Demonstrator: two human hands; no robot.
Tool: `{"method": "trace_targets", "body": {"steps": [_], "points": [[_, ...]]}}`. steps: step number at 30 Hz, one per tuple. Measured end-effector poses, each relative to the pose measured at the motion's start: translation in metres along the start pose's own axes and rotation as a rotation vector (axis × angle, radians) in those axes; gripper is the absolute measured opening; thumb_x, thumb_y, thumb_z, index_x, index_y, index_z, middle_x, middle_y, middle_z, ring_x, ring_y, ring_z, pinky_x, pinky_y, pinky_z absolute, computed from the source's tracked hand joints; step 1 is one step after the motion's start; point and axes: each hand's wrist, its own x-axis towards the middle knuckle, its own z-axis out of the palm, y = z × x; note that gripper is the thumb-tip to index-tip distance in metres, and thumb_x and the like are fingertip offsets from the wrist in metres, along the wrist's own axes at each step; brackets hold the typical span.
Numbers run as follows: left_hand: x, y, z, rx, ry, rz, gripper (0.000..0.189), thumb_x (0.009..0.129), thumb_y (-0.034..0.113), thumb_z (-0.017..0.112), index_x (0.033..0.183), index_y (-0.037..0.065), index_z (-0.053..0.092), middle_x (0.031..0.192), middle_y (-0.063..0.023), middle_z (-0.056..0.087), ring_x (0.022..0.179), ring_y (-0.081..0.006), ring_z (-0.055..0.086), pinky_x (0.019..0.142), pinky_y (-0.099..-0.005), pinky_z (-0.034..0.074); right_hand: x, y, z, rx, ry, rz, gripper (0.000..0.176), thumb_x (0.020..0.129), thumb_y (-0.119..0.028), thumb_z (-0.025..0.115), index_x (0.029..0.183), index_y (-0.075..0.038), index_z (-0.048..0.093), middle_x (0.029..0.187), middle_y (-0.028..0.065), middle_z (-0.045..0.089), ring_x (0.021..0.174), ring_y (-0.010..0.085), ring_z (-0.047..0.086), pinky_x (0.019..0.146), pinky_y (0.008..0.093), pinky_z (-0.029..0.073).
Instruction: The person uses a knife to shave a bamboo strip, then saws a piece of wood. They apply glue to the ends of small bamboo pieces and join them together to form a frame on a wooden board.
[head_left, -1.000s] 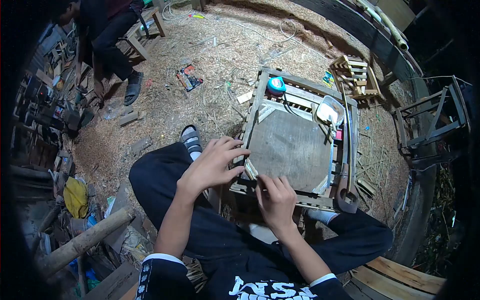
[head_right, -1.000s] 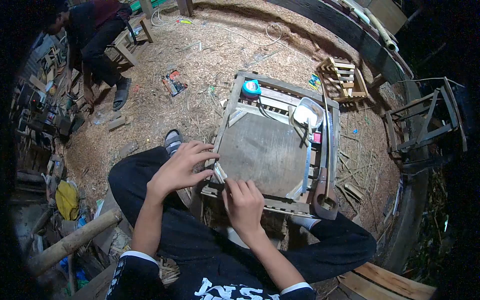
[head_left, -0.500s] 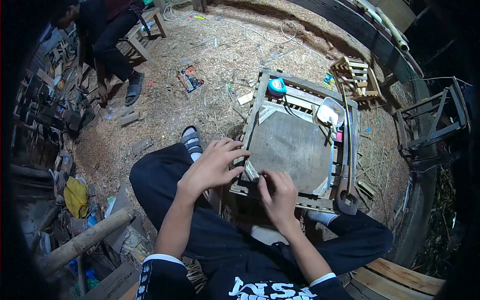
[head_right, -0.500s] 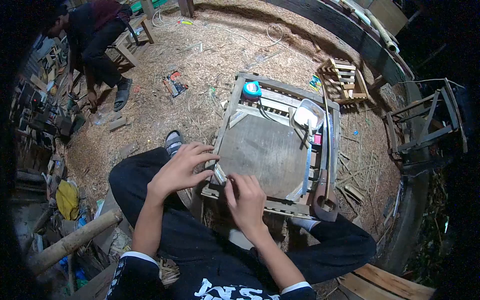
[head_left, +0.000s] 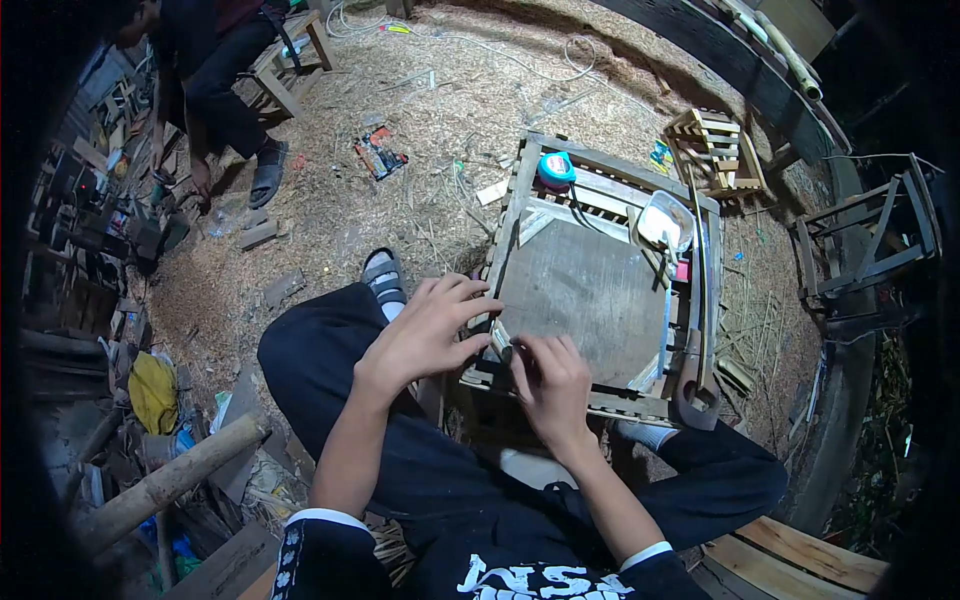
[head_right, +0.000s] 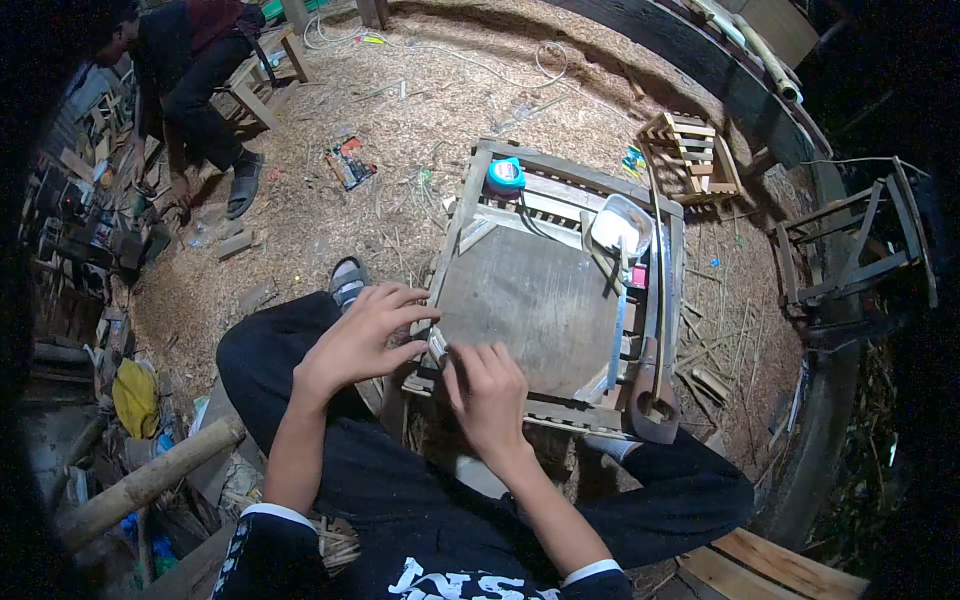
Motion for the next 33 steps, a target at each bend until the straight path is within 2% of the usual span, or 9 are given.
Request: {"method": "trace_targets", "body": {"steps": [3,7,9,16,19,22,24,33], "points": [[-0.001,-0.001,0.0,-0.01,0.004,-0.007,0.044,0.092,0.024,0.076,0.133,0.008,0.071,0.14,-0.0147,0.064,0.136,-0.0329,0.053,0.119,-0.0457,0.039,-0.002,-0.003,-0.005,-0.038,-0.019,0.0,0.022,0.086,-0.001,0.077,0.108,0.0,0.072,0.091,0.0141,0.069,0.085,0.0335,0.065,0.074,0.0438,0.052],[-0.002,-0.001,0.001,-0.003,0.005,-0.006,0.045,0.092,0.025,0.076,0.133,0.008,0.071,0.139,-0.0153,0.064,0.137,-0.033,0.053,0.119,-0.0454,0.039,-0.006,-0.002,-0.007,-0.017,0.0,0.019,0.022,0.086,-0.006,0.078,0.107,-0.003,0.072,0.091,0.0126,0.067,0.084,0.0339,0.064,0.074,0.0451,0.052],[-0.002,0.0,0.0,-0.015,-0.001,-0.009,0.044,0.092,0.025,0.076,0.133,0.008,0.071,0.14,-0.0155,0.064,0.137,-0.0331,0.053,0.119,-0.0453,0.039,-0.001,-0.003,-0.005,0.013,0.046,0.005,0.023,0.084,-0.001,0.079,0.107,-0.001,0.072,0.089,0.0132,0.068,0.081,0.0322,0.063,0.072,0.043,0.051],[-0.002,-0.001,0.0,0.006,0.004,-0.013,0.045,0.092,0.025,0.076,0.133,0.008,0.071,0.141,-0.0156,0.064,0.138,-0.033,0.053,0.119,-0.045,0.038,-0.002,-0.004,-0.003,-0.075,-0.003,-0.028,0.022,0.083,0.0,0.079,0.105,-0.003,0.073,0.084,0.011,0.064,0.079,0.0296,0.062,0.07,0.042,0.051],[-0.002,0.001,-0.001,-0.003,-0.01,-0.02,0.045,0.092,0.025,0.076,0.133,0.007,0.071,0.141,-0.0155,0.064,0.138,-0.0326,0.053,0.119,-0.0449,0.038,-0.001,-0.004,-0.002,-0.052,0.05,-0.047,0.023,0.083,0.0,0.08,0.105,-0.003,0.072,0.084,0.0103,0.063,0.078,0.0293,0.062,0.069,0.0423,0.051],[-0.001,0.001,-0.002,-0.011,-0.014,-0.014,0.045,0.092,0.025,0.076,0.133,0.007,0.071,0.141,-0.0152,0.064,0.138,-0.0325,0.053,0.119,-0.045,0.038,0.002,-0.004,0.002,-0.049,0.053,-0.059,0.025,0.082,0.0,0.08,0.105,-0.003,0.072,0.083,0.0101,0.063,0.078,0.0294,0.061,0.069,0.0426,0.051],[-0.001,0.001,-0.001,-0.002,-0.006,-0.013,0.045,0.092,0.025,0.077,0.133,0.007,0.071,0.141,-0.0151,0.064,0.138,-0.0324,0.053,0.119,-0.045,0.038,0.0,-0.003,0.004,-0.079,0.005,-0.045,0.026,0.083,-0.006,0.08,0.107,-0.005,0.072,0.087,0.01,0.064,0.084,0.0312,0.063,0.072,0.0439,0.051],[-0.002,0.002,-0.001,0.004,-0.017,-0.02,0.046,0.093,0.026,0.076,0.134,0.008,0.071,0.14,-0.0146,0.064,0.138,-0.0325,0.053,0.119,-0.0448,0.038,-0.008,-0.005,-0.007,-0.053,0.015,-0.018,0.025,0.083,-0.006,0.08,0.106,-0.005,0.071,0.087,0.0098,0.064,0.083,0.031,0.062,0.071,0.0441,0.051]]}}
